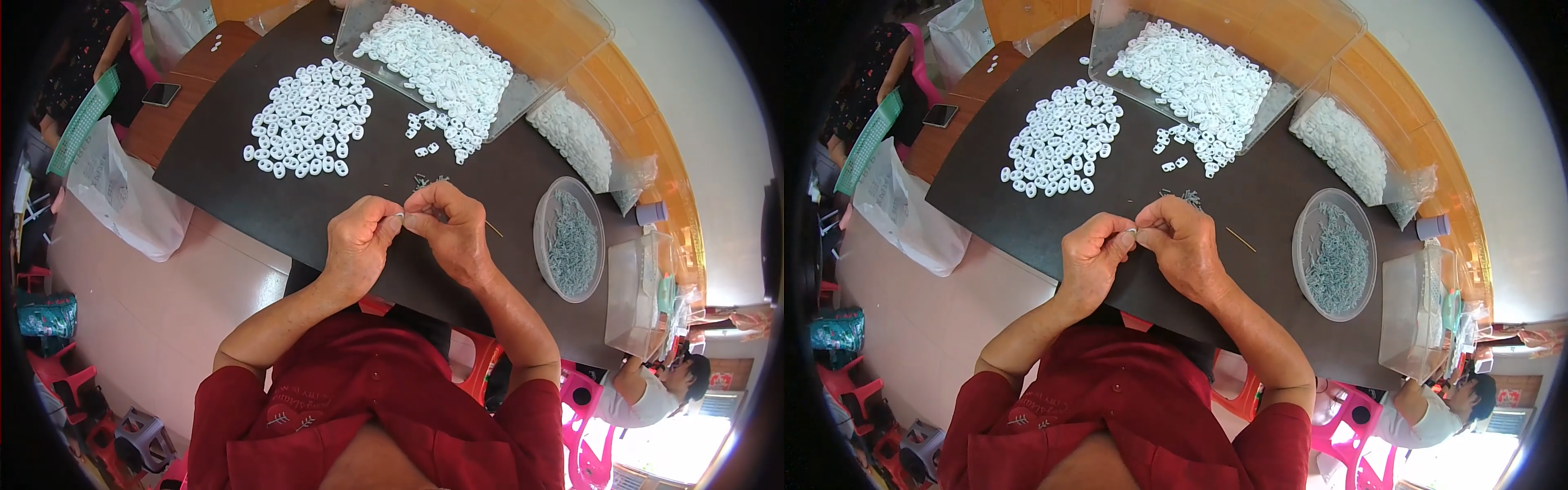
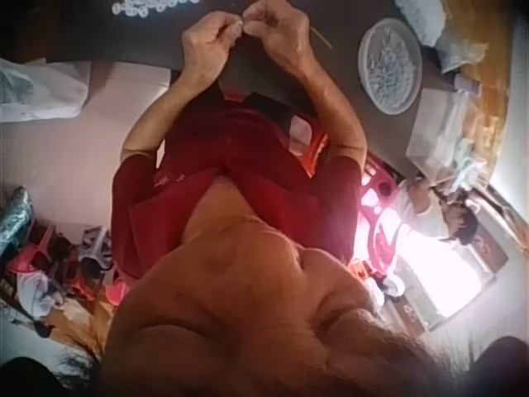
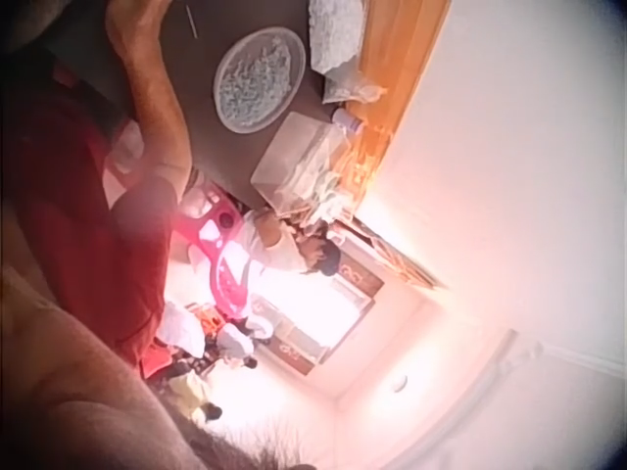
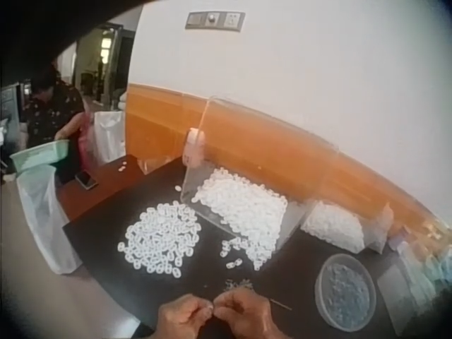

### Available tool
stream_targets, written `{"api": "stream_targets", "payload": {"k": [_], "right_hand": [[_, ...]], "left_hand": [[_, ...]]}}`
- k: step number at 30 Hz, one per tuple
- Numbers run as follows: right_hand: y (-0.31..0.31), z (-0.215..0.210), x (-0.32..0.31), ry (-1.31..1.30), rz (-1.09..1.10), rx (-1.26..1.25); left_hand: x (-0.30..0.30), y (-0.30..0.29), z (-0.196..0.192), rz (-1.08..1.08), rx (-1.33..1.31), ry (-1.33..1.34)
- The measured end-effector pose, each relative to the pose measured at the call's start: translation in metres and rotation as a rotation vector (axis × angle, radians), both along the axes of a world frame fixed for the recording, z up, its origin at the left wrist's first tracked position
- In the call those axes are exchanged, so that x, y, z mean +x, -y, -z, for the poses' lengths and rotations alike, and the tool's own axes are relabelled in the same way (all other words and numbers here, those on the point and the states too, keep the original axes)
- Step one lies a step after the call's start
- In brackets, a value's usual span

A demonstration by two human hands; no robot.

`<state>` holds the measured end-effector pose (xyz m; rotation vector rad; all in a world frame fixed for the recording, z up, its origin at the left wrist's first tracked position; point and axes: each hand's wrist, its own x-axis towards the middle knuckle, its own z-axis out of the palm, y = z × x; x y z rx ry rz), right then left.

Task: Inserting small metal pins into white plastic ring components for assembly.

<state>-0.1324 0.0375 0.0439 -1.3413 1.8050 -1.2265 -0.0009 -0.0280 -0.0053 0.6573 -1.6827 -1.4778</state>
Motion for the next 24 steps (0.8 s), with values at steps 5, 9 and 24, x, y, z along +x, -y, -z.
{"api": "stream_targets", "payload": {"k": [5, 9, 24], "right_hand": [[0.005, 0.005, 0.003, 0.037, 0.022, -0.001], [0.008, 0.005, 0.001, 0.137, -0.006, -0.021], [0.008, 0.013, 0.004, 0.025, -0.033, -0.047]], "left_hand": [[0.002, 0.001, -0.002, 0.006, 0.094, 0.001], [0.005, 0.011, 0.000, 0.080, 0.391, -0.096], [0.007, 0.013, 0.002, 0.129, 0.516, -0.189]]}}
